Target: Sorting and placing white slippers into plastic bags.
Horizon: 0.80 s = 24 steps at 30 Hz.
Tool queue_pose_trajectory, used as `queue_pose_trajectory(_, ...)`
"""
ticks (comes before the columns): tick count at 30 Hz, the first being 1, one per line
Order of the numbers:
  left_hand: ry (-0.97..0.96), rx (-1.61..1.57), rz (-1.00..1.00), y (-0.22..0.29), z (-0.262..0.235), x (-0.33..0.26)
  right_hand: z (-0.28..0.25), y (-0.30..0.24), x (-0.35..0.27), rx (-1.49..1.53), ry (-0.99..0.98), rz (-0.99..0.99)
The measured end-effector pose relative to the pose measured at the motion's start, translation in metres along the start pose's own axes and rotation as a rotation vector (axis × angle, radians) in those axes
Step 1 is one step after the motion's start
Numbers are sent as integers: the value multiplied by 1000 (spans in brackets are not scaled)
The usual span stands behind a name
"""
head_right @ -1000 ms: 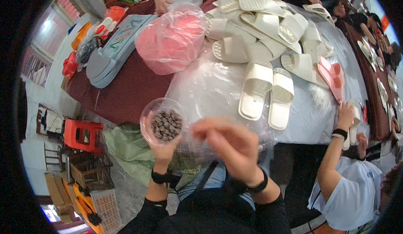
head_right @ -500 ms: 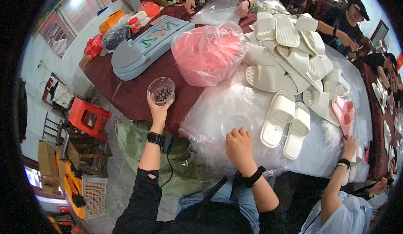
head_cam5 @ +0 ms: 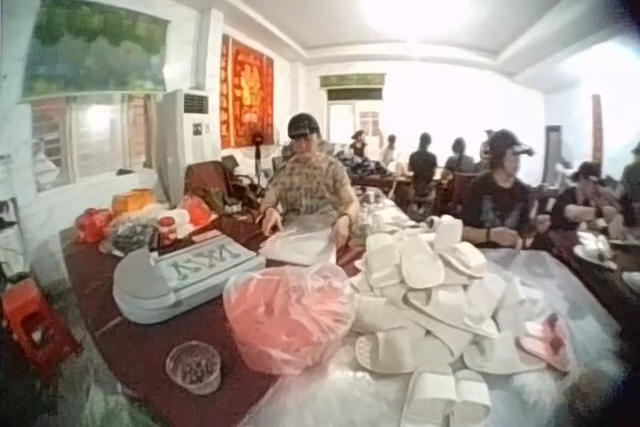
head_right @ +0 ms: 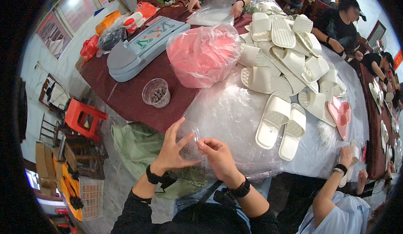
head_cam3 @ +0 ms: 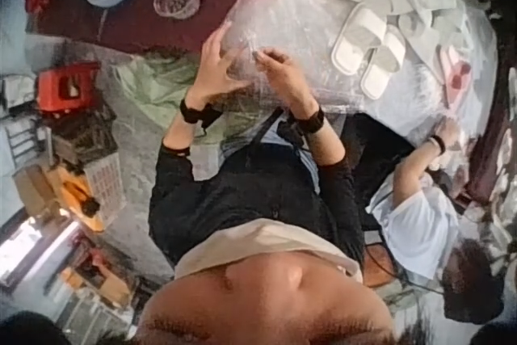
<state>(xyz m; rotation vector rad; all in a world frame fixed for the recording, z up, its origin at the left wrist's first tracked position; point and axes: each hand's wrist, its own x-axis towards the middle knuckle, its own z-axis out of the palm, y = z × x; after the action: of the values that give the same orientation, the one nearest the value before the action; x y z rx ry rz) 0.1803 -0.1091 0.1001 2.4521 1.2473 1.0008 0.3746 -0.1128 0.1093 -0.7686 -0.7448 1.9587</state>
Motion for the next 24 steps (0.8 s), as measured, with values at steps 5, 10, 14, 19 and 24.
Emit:
queue_pose_trajectory(5, 202, 297, -430, -69, -37, 34, 11, 4, -3, -236, 211, -323)
queue_pose_trajectory(10, -77, 256, -660, -159, -78, 54, 11, 20, -25, -247, -86, -123)
queue_pose_trajectory(14, -260, 401, -688, -162, -63, 72, 6, 32, -33, -325, -86, -48)
queue_pose_trajectory(19, -272, 490, -649, -153, -42, 77, -2, 34, -37, -358, -121, -45)
queue_pose_trajectory(24, -165, 641, -613, -156, -49, 50, 9, 43, -35, -319, -178, -29)
